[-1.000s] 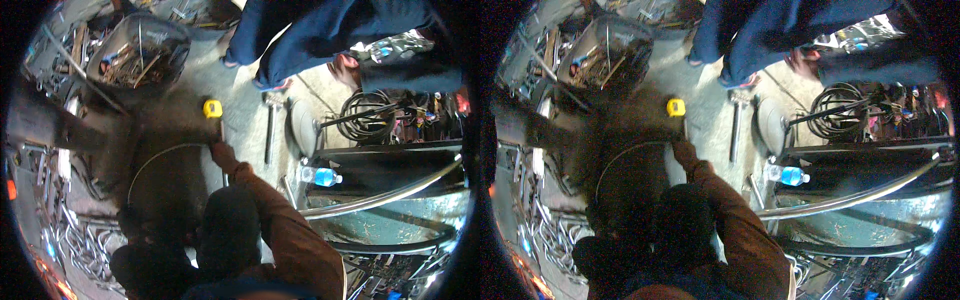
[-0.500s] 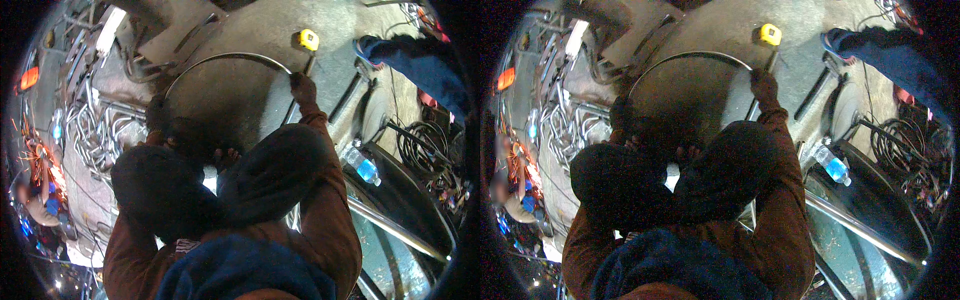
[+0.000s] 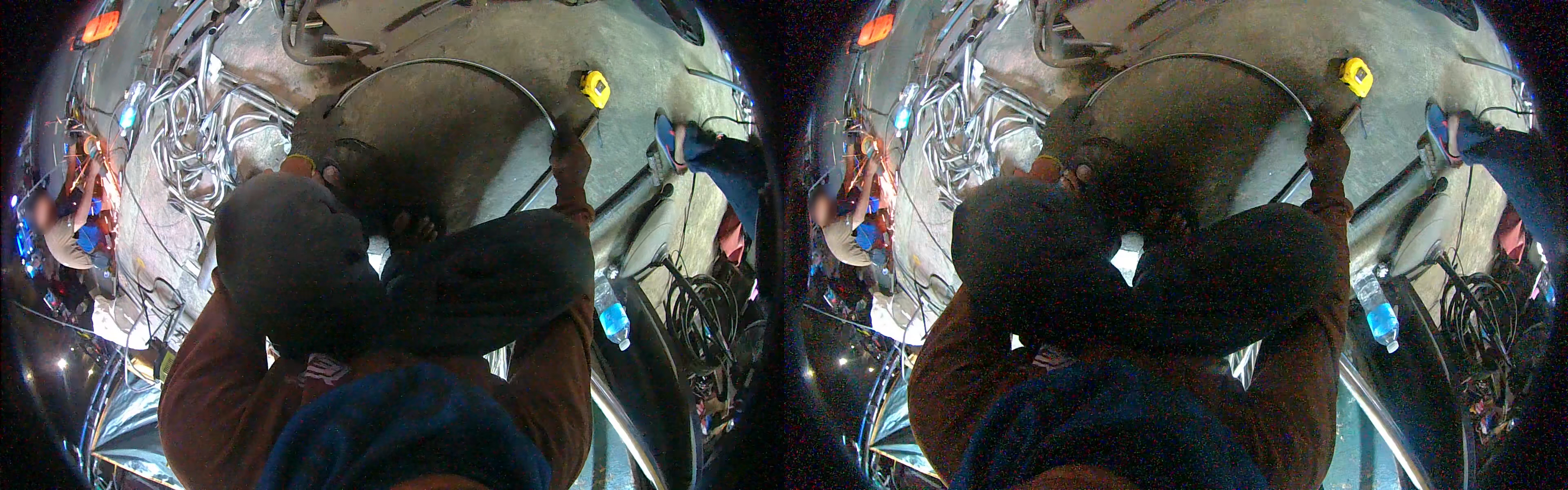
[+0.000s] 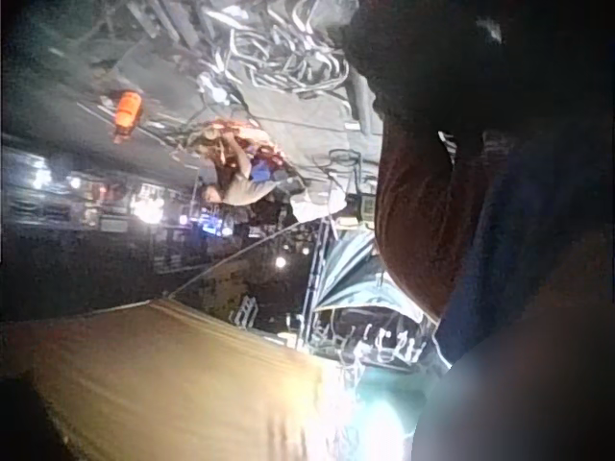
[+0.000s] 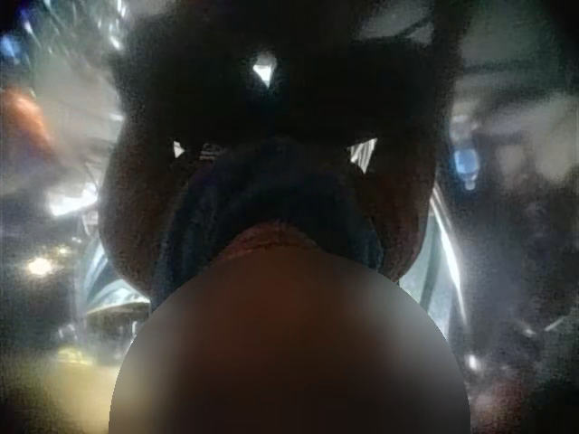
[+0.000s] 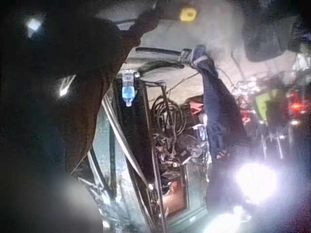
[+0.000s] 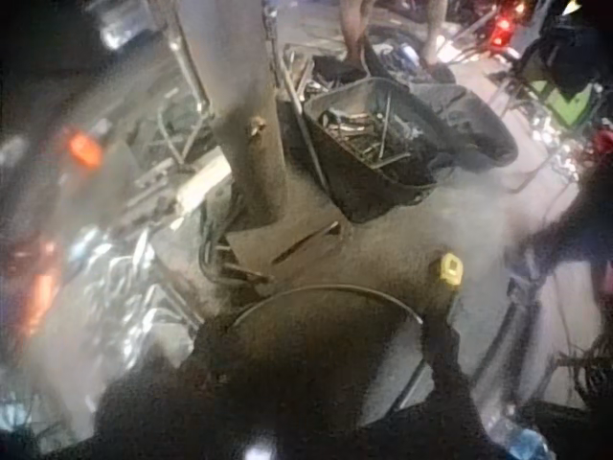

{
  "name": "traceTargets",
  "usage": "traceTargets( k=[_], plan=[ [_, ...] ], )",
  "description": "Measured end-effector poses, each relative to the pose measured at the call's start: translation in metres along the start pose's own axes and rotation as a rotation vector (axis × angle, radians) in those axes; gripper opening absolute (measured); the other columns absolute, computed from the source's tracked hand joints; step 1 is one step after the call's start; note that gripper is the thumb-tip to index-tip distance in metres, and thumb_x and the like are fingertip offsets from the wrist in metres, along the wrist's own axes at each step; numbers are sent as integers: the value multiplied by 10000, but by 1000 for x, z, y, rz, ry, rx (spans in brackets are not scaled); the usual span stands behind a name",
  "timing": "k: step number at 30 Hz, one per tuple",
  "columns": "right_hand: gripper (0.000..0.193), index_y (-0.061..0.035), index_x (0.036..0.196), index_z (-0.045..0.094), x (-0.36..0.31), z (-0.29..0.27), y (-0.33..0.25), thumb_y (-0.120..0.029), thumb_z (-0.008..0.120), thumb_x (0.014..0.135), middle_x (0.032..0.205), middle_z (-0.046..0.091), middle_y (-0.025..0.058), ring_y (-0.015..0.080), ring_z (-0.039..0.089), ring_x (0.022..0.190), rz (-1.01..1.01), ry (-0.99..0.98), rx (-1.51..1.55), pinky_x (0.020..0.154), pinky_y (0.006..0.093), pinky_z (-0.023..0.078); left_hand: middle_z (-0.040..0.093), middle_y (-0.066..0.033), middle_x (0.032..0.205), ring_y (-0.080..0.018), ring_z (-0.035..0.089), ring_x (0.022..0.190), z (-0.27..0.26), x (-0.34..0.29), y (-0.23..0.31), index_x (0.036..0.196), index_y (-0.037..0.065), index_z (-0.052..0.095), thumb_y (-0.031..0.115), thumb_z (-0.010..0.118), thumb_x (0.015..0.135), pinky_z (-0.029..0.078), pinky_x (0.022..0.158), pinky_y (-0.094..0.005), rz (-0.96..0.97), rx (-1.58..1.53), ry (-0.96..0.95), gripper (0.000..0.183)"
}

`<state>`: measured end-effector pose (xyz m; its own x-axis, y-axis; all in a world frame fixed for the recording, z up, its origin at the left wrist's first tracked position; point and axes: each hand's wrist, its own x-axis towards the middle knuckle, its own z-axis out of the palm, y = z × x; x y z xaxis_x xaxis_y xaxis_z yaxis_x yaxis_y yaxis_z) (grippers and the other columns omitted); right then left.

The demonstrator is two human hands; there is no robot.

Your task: The person measures a metal rod with a tape measure, then bends it around a vertical post using both hands. They repeatedly adjust the rod's curvature and check its shape against the post, working while seated on the floor.

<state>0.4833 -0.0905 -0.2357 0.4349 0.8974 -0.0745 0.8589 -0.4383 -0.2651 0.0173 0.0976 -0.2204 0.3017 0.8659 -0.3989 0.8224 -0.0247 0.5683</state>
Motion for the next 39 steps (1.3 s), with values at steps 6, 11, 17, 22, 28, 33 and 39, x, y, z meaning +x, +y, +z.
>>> traceTargets(
  k=[6, 11, 17, 22, 28, 33, 39],
  plan=[
    [252, -172, 1073, 650, 1, 8, 11, -257, 606, 840, 893, 691, 124, 354, 675, 811, 77, -41, -60, 708, 446, 544, 667, -186, 1038, -412, 624, 949, 8, 3, -4, 1088, 84, 652, 318, 579, 884, 493, 835, -468, 47, 157, 38, 319],
    [194, -146, 954, 689, 1, 6, 9, -271, 622, 821, 850, 695, 115, 337, 679, 788, 126, -73, -142, 711, 424, 546, 673, -173, 1034, -395, 632, 949, 23, 6, -8, 1084, 90, 660, 343, 575, 891, 491, 841, -457, 16, 350, 139, 329],
    [209, -130, 859, 696, 9, -6, 11, -319, 611, 839, 715, 688, 86, 325, 679, 696, 189, -116, -45, 643, 414, 545, 667, -176, 1067, -380, 629, 992, 27, 6, -5, 1103, 91, 663, 358, 580, 887, 484, 870, -448, -78, 376, 101, 353],
    [138, -131, 831, 681, 5, 1, 14, -253, 624, 802, 742, 684, 91, 310, 678, 673, 195, -171, 85, 616, 430, 546, 662, -179, 1095, -367, 626, 1027, 22, 7, -4, 1120, 92, 666, 371, 584, 884, 479, 895, -441, -149, 326, 43, 374],
    [152, -145, 912, 676, 0, 5, 10, -239, 625, 804, 817, 684, 114, 347, 672, 728, 22, -27, -149, 654, 450, 547, 665, -181, 1106, -355, 626, 1049, 16, 6, 8, 1129, 80, 666, 375, 594, 888, 474, 911, -423, -182, 75, 39, 387],
    [177, -143, 936, 665, 10, -8, 13, -208, 625, 776, 889, 688, 135, 348, 682, 781, 129, -299, -143, 680, 456, 551, 669, -169, 1097, -340, 631, 1039, 15, 3, 20, 1113, 70, 672, 347, 616, 881, 476, 904, -410, -178, 205, 88, 366],
    [165, -135, 931, 652, 12, -9, 18, -205, 609, 788, 859, 694, 126, 344, 685, 813, -14, -273, -244, 699, 456, 548, 674, -167, 1071, -344, 632, 1026, 17, 4, 15, 1091, 65, 674, 343, 609, 881, 475, 902, -411, -125, 173, 114, 355]
  ],
)
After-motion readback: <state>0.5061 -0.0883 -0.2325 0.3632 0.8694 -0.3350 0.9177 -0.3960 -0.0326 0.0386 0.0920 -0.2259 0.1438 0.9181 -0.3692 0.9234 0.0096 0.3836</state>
